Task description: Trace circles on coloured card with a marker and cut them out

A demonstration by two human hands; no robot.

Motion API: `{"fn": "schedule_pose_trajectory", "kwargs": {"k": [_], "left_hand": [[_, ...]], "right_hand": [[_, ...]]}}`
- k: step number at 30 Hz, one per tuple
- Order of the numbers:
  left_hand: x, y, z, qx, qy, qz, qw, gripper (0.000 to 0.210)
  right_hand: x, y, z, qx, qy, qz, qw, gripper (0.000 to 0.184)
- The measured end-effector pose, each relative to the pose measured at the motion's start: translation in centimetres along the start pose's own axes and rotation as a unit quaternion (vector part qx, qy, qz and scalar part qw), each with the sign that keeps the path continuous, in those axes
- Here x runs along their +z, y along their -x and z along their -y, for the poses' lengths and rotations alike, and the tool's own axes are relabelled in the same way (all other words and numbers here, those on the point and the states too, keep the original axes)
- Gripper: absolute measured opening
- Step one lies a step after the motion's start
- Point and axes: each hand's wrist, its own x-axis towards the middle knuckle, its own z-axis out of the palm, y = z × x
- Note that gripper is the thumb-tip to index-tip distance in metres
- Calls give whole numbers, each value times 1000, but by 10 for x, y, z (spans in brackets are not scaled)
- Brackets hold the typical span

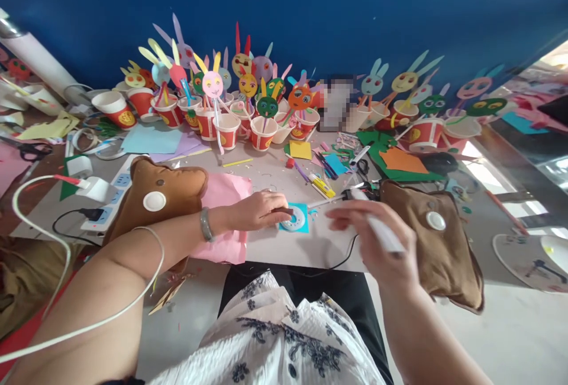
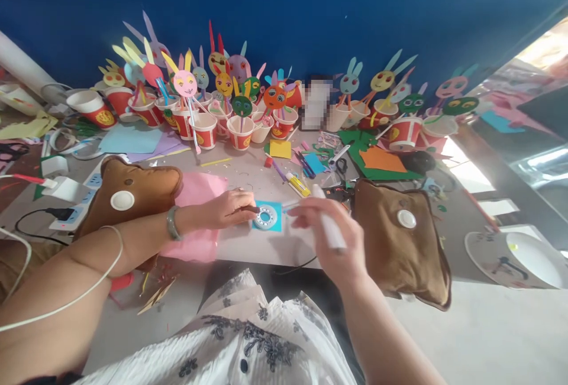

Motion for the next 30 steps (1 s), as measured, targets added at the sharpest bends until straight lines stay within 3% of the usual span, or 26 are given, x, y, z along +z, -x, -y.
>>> {"fn": "schedule_pose_trajectory", "kwargs": {"k": [1, 3, 9, 11, 14, 21, 25, 30], "left_hand": [[1, 1, 3, -1, -28, -7, 1000, 63], [1, 3, 7, 8, -74, -11, 997, 63], [1, 6, 14, 28, -130, -17, 991, 58], [1, 6, 15, 13, -130, -41, 991, 54], [2, 6, 16, -6, -133, -61, 989, 42], [-1, 9, 11, 124, -232, 33, 964, 17], [-2, 9, 9, 164, -256, 50, 951, 20], [-2, 10, 6, 155, -238, 72, 956, 32]], "right_hand": [[9, -1, -3, 4, 35, 54, 998, 21], [28, -4, -9, -7, 72, 103, 992, 23], [58, -12, -12, -32, 72, 156, 985, 17], [55, -17, -12, -44, 71, 144, 986, 16], [43, -34, -23, -58, 122, 68, 989, 12], [22, -74, -73, -32, 288, 44, 956, 21], [17, -67, -71, -32, 333, 60, 941, 33], [9, -37, -52, -46, 221, 74, 971, 24]]}}
